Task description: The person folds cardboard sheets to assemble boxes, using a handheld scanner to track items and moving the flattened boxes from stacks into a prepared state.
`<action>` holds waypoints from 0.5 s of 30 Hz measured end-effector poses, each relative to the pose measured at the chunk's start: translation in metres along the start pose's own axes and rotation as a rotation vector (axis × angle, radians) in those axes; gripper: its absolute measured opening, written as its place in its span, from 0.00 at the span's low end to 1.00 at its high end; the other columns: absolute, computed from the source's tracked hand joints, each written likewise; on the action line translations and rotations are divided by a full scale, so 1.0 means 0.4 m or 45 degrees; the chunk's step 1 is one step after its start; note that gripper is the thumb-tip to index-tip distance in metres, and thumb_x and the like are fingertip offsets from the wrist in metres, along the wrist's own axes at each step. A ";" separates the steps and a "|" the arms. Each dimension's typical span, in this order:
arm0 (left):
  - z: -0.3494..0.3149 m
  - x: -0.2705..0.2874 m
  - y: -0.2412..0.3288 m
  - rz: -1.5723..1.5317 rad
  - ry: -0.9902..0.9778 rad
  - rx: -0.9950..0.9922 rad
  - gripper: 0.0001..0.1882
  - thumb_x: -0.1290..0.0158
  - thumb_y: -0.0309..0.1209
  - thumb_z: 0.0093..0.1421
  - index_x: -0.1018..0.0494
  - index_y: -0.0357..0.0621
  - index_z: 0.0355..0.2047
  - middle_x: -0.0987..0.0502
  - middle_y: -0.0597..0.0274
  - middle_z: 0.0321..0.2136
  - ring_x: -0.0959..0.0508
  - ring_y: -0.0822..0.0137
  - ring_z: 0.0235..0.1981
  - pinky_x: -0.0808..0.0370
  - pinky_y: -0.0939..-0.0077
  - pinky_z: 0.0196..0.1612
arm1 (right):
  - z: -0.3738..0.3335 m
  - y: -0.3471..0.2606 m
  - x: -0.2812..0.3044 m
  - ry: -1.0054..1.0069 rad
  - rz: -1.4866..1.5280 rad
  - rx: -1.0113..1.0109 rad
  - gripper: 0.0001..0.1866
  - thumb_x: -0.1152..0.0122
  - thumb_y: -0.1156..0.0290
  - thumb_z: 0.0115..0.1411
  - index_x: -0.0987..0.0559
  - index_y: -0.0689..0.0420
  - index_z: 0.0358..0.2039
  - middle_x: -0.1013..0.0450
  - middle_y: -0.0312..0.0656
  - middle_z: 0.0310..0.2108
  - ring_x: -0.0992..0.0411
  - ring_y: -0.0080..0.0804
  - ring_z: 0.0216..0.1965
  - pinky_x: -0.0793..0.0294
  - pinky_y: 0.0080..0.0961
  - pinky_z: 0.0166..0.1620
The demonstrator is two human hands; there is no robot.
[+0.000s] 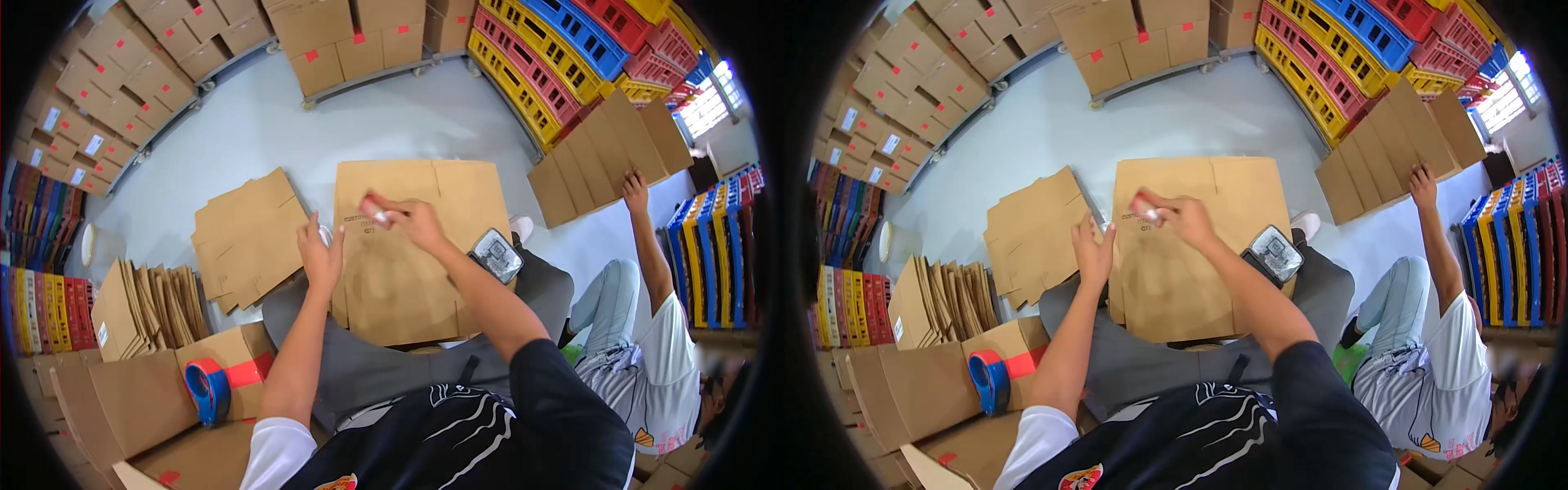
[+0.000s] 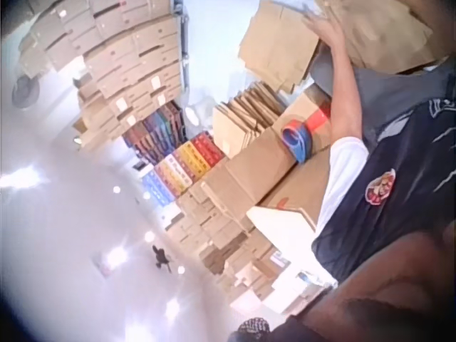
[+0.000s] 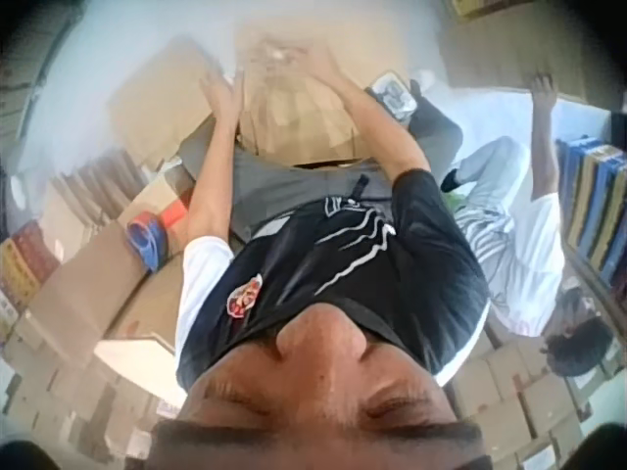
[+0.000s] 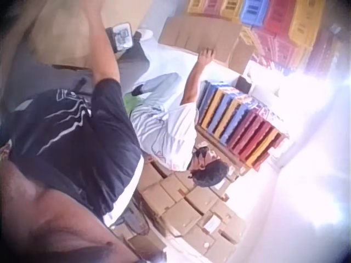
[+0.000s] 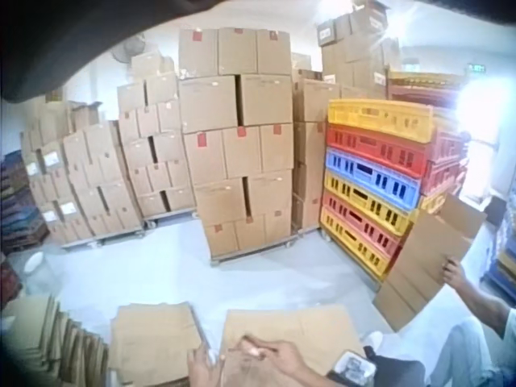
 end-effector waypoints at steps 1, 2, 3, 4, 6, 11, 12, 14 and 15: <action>-0.040 -0.015 -0.022 -0.040 -0.105 0.124 0.37 0.38 0.43 0.56 0.36 0.39 0.62 0.31 0.40 0.50 0.27 0.42 0.49 0.32 0.55 0.56 | -0.032 0.038 0.062 0.101 -0.078 0.013 0.12 0.33 0.63 0.57 0.14 0.56 0.38 0.22 0.46 0.32 0.25 0.37 0.32 0.27 0.30 0.39; -0.074 -0.029 -0.049 -0.073 -0.207 0.253 0.37 0.38 0.43 0.57 0.36 0.37 0.62 0.32 0.38 0.51 0.28 0.40 0.50 0.32 0.56 0.57 | -0.061 0.078 0.115 0.196 -0.148 0.027 0.14 0.32 0.62 0.57 0.14 0.57 0.39 0.23 0.44 0.30 0.27 0.34 0.29 0.28 0.26 0.38; -0.099 -0.040 -0.077 -0.068 -0.381 0.297 0.38 0.38 0.44 0.56 0.36 0.37 0.62 0.32 0.36 0.51 0.28 0.39 0.52 0.31 0.56 0.57 | -0.097 0.083 0.157 0.251 -0.097 0.072 0.14 0.32 0.61 0.57 0.14 0.59 0.37 0.24 0.43 0.31 0.28 0.33 0.29 0.29 0.25 0.38; -0.123 -0.056 -0.105 -0.063 -0.562 0.340 0.38 0.38 0.44 0.56 0.36 0.36 0.62 0.32 0.34 0.52 0.29 0.39 0.53 0.31 0.57 0.58 | -0.135 0.090 0.198 0.310 -0.046 0.111 0.15 0.32 0.61 0.58 0.14 0.61 0.35 0.25 0.42 0.31 0.28 0.32 0.29 0.29 0.24 0.37; -0.148 -0.083 -0.117 0.013 -0.825 0.342 0.38 0.39 0.46 0.56 0.35 0.36 0.61 0.31 0.32 0.53 0.30 0.38 0.56 0.31 0.58 0.59 | -0.205 0.137 0.294 0.257 0.085 -0.098 0.16 0.34 0.62 0.61 0.16 0.64 0.37 0.24 0.39 0.33 0.28 0.26 0.30 0.29 0.23 0.38; -0.148 -0.109 -0.084 0.292 -1.040 0.141 0.31 0.39 0.47 0.55 0.26 0.40 0.54 0.24 0.37 0.51 0.29 0.40 0.56 0.31 0.59 0.60 | -0.349 0.150 0.425 0.372 0.508 -0.246 0.12 0.38 0.68 0.64 0.20 0.64 0.42 0.25 0.39 0.34 0.26 0.21 0.34 0.26 0.22 0.38; -0.140 -0.115 -0.079 0.281 -1.049 0.180 0.30 0.40 0.46 0.56 0.25 0.39 0.54 0.23 0.39 0.50 0.26 0.42 0.54 0.29 0.60 0.58 | -0.371 0.156 0.441 0.389 0.496 -0.230 0.11 0.39 0.70 0.65 0.21 0.64 0.42 0.24 0.39 0.35 0.26 0.19 0.34 0.26 0.22 0.38; -0.129 -0.126 -0.094 0.274 -1.073 0.256 0.28 0.40 0.44 0.58 0.24 0.38 0.53 0.20 0.45 0.47 0.21 0.46 0.49 0.26 0.62 0.53 | -0.399 0.156 0.453 0.375 0.102 -0.231 0.12 0.38 0.71 0.62 0.24 0.64 0.43 0.22 0.46 0.34 0.23 0.34 0.33 0.24 0.30 0.39; -0.134 -0.131 -0.103 0.214 -1.065 0.318 0.28 0.40 0.42 0.58 0.25 0.35 0.54 0.18 0.46 0.43 0.20 0.49 0.47 0.26 0.64 0.53 | -0.412 0.144 0.448 0.381 -0.163 -0.180 0.13 0.38 0.71 0.62 0.24 0.63 0.44 0.22 0.49 0.34 0.22 0.39 0.33 0.24 0.33 0.40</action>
Point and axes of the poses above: each hand's wrist, its own z-axis towards the middle knuckle, its own x-axis out of the back of the hand, y = z × x, the point moved 2 cm from there along z, towards the middle knuckle
